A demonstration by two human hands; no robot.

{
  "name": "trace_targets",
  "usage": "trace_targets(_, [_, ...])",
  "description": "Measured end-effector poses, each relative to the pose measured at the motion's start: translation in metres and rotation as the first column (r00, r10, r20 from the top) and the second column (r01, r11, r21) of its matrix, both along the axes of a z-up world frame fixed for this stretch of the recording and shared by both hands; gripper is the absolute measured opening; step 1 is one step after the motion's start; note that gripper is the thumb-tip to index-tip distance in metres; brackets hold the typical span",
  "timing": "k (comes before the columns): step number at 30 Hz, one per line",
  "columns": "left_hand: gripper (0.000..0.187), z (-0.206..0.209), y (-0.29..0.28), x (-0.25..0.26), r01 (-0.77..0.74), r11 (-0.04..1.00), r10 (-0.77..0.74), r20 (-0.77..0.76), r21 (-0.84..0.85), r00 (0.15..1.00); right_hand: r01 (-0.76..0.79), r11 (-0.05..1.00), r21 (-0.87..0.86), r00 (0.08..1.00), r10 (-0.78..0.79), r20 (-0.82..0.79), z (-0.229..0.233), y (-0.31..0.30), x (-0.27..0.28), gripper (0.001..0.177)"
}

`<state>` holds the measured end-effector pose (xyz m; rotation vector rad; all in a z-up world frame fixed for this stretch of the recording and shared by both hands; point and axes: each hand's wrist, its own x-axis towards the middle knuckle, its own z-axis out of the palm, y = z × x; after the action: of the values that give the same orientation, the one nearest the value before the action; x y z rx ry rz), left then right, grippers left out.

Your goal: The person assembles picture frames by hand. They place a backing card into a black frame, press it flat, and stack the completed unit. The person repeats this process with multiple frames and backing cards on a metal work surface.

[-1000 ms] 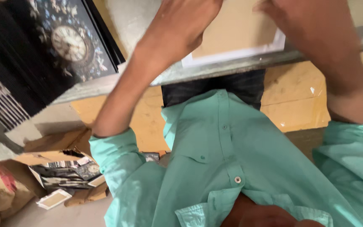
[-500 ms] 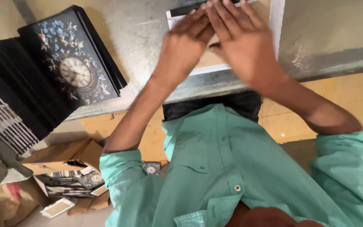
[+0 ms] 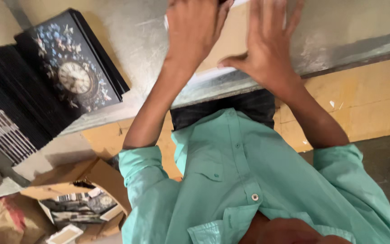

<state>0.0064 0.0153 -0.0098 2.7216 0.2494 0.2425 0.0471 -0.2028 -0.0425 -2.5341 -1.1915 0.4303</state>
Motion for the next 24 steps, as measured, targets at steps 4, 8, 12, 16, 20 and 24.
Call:
trace_targets(4, [0.034,0.001,0.038,-0.032,0.165,0.838,-0.252,-0.1,-0.52,0.963,0.352,0.801,0.485,0.93,-0.239,-0.28,0.006,-0.024,0.002,0.118])
trace_targets(8, [0.052,-0.013,0.056,-0.074,0.143,0.344,-0.275,0.046,-0.928,0.96,0.527,0.721,0.45,0.504,0.161,-0.849,0.02,-0.041,0.02,0.045])
trace_targets(12, [0.067,0.02,0.074,-0.064,0.288,0.336,-0.381,0.15,-0.897,0.912,0.235,0.924,0.3,0.722,0.04,-0.69,0.047,-0.061,0.049,0.023])
trace_targets(16, [0.068,0.069,0.085,-0.033,0.447,0.441,-0.608,0.108,-0.778,0.786,-0.111,0.983,0.149,0.901,0.163,-0.402,0.074,-0.049,0.067,0.025])
trace_targets(20, [0.061,0.058,0.055,-0.022,0.525,0.542,-0.796,-0.201,-0.656,0.571,-0.195,0.942,0.272,0.911,0.277,-0.306,0.093,-0.034,0.06,0.028])
trace_targets(24, [0.058,0.038,0.041,-0.034,0.469,0.661,-0.699,-0.254,-0.586,0.668,-0.143,0.976,0.163,0.928,0.19,-0.322,0.09,-0.035,0.051,0.034])
